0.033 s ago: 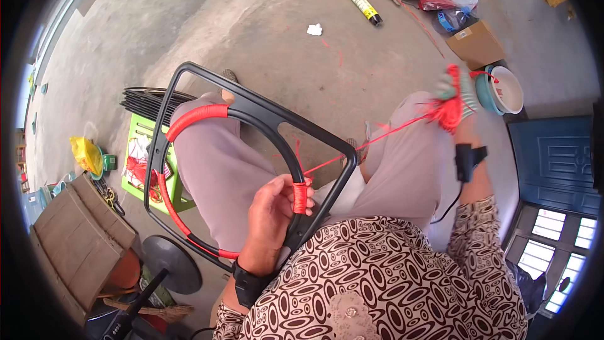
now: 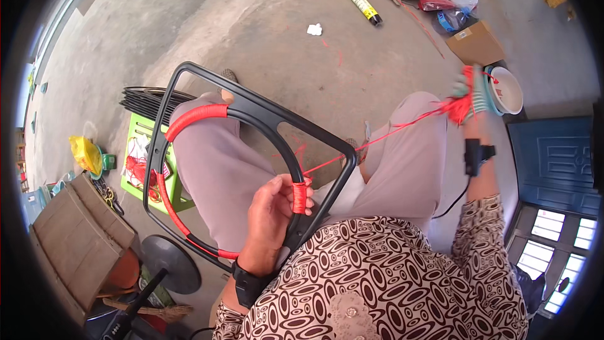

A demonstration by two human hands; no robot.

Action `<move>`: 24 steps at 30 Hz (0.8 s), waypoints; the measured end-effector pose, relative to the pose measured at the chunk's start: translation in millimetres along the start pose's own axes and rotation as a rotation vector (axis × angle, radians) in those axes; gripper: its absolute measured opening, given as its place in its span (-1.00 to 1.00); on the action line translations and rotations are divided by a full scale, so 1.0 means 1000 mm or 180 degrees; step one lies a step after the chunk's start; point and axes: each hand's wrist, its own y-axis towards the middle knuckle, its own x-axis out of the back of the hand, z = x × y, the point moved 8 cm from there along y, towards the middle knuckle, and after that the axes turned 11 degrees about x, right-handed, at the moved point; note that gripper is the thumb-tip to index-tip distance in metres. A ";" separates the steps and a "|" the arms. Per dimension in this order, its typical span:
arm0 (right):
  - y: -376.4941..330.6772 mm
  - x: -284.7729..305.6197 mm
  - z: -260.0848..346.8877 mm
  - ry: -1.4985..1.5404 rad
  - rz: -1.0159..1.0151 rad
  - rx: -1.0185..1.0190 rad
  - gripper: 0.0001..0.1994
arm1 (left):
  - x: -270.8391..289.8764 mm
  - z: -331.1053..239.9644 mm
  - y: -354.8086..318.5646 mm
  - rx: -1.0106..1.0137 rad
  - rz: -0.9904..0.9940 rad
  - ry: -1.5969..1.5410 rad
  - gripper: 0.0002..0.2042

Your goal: Threading and securing red plastic twine around the perimeter of a fan guard frame.

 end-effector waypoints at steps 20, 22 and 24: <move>-0.124 -0.138 -0.254 -0.2756 0.2465 -0.2388 -0.74 | -0.012 0.006 -0.001 -0.0096 0.0259 -0.0041 -0.62; -0.122 -0.130 -0.239 -0.2759 0.2186 -0.2381 -0.75 | -0.008 0.002 -0.002 -0.0068 -0.0011 0.0205 -0.59; -0.115 -0.115 -0.227 -0.2885 0.1665 -0.2068 -0.77 | -0.006 0.003 -0.002 -0.0062 -0.0015 0.0170 -0.63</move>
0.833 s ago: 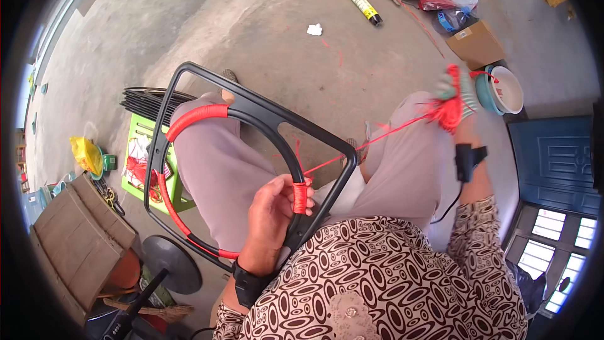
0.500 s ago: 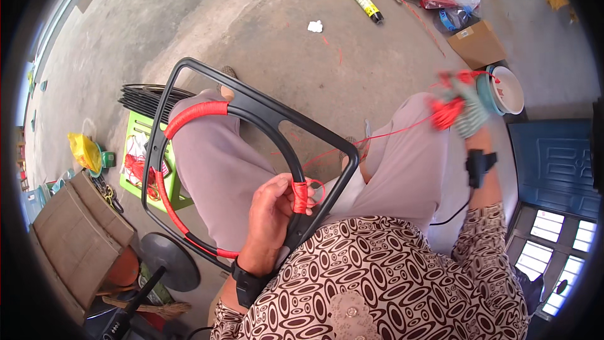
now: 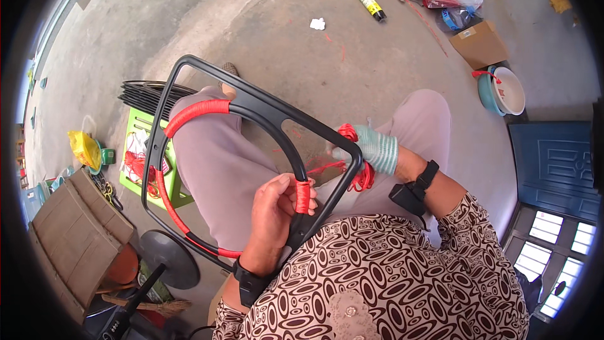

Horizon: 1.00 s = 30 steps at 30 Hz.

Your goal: Threading and securing red plastic twine around the perimeter of a fan guard frame.

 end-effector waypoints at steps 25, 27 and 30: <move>0.043 -0.064 0.047 0.0693 0.0733 0.0896 -0.40 | -0.010 -0.015 -0.005 -0.0670 -0.0222 0.0549 -0.92; 0.042 -0.074 0.051 0.0102 0.0902 0.1114 -0.55 | -0.008 -0.016 -0.006 -0.0658 -0.0476 0.0710 -0.87; 0.034 -0.080 0.038 0.0583 0.1416 0.0444 -0.58 | 0.002 -0.012 -0.004 -0.0665 -0.0360 0.0603 -0.80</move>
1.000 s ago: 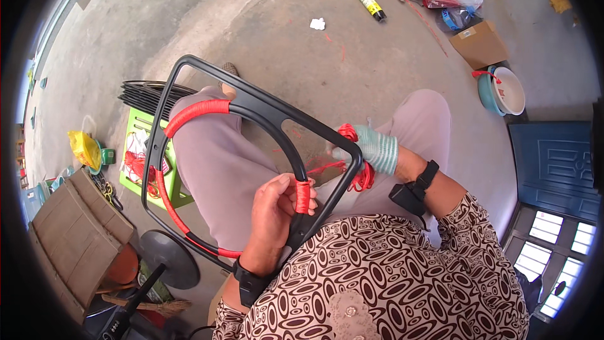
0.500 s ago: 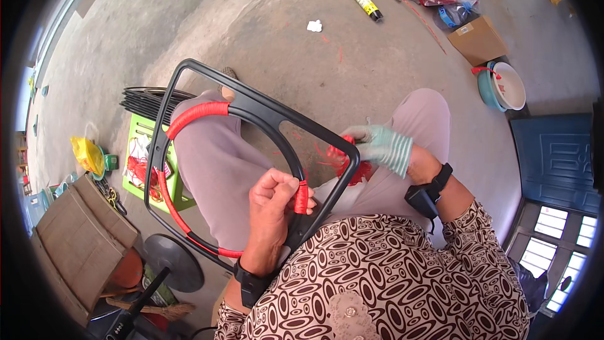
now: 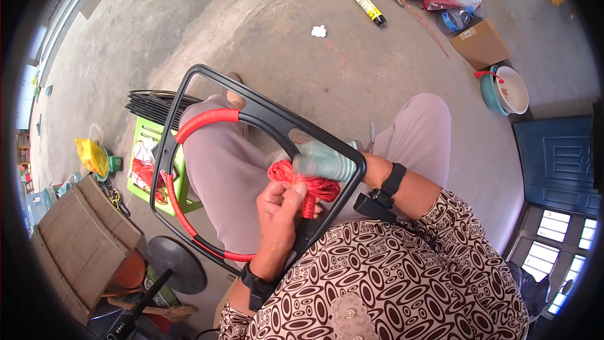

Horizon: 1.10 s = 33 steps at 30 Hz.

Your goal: Threading and securing red plastic twine around the perimeter of a fan guard frame.

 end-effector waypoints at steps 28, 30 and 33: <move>-0.342 0.257 0.074 -0.0628 -0.4599 0.1122 -0.70 | -0.005 0.007 0.008 0.0687 0.0394 -0.0756 -0.63; -0.213 0.181 0.056 -0.1534 -0.3110 0.0645 -0.78 | -0.008 0.005 0.006 0.0677 0.0562 -0.0700 -0.72; -0.078 0.077 0.042 -0.1336 -0.1743 0.0211 -0.66 | -0.009 0.010 0.006 0.0768 0.0655 -0.0833 -0.75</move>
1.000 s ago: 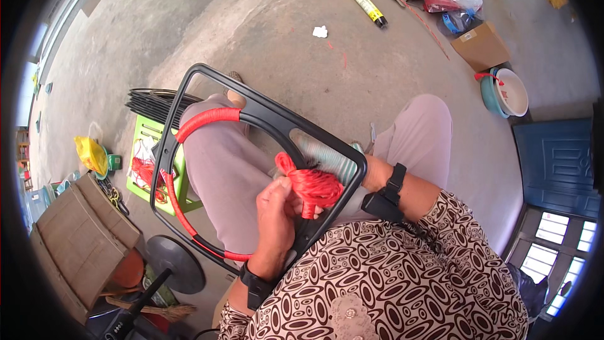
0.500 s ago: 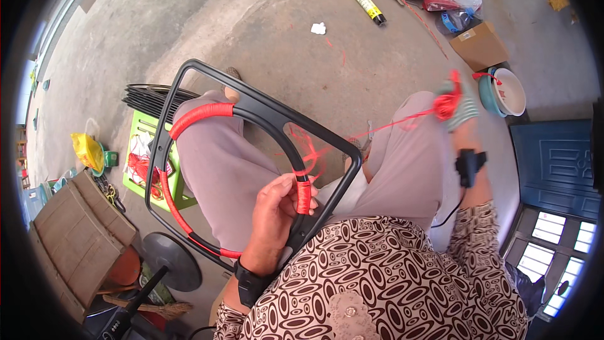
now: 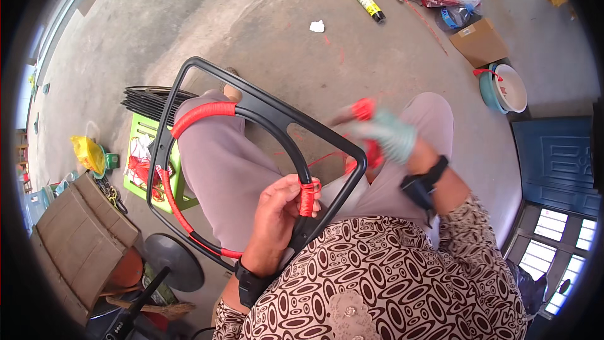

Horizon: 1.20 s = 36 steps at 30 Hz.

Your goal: Threading and securing red plastic twine around the perimeter of a fan guard frame.

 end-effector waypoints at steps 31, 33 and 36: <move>0.017 -0.090 0.003 0.2491 0.0736 -0.0251 -0.48 | -0.009 -0.017 -0.008 -0.0831 -0.0345 0.0592 -0.93; 0.016 -0.092 0.009 0.2437 0.0790 -0.0301 -0.54 | -0.007 -0.015 -0.009 -0.0774 -0.0556 0.0818 -0.90; 0.012 -0.095 0.024 0.2261 0.0938 -0.0471 -0.68 | 0.000 -0.014 -0.006 -0.0690 -0.0527 0.0634 -0.77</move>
